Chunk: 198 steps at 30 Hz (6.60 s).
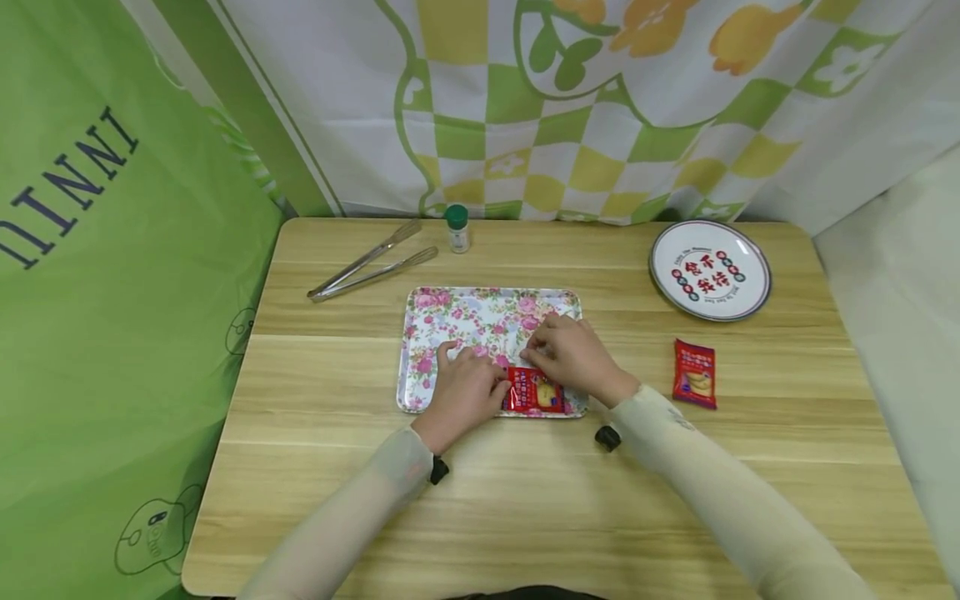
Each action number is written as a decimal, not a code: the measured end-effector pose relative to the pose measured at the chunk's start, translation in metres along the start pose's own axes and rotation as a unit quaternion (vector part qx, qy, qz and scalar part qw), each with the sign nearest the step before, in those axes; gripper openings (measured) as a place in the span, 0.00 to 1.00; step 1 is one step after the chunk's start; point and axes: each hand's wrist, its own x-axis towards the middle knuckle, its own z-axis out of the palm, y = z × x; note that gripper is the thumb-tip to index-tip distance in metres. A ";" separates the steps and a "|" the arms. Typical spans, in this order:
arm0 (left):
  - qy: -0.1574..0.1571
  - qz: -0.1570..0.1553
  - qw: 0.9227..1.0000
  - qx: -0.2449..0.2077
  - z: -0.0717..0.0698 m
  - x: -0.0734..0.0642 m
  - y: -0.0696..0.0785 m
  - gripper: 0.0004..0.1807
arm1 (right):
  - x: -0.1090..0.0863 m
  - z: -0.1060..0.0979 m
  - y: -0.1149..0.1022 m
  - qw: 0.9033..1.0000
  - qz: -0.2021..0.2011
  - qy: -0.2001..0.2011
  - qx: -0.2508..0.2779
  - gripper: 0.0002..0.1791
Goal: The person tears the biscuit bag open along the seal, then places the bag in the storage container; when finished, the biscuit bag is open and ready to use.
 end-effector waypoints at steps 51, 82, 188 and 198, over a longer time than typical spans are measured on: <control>-0.147 0.165 0.974 0.043 0.044 0.163 0.183 0.29 | -0.213 -0.091 0.161 0.982 0.183 0.036 -0.001 0.38; -0.142 0.176 0.970 0.092 0.050 0.175 0.178 0.52 | -0.196 -0.084 0.157 0.983 0.155 0.075 0.059 0.27; 0.110 0.244 0.959 -0.094 -0.052 0.011 0.005 0.08 | -0.031 -0.048 -0.040 0.987 -0.148 0.034 0.043 0.08; 0.225 0.254 0.940 -0.042 -0.050 0.011 0.010 0.10 | -0.031 -0.047 -0.048 0.976 -0.048 0.073 0.201 0.09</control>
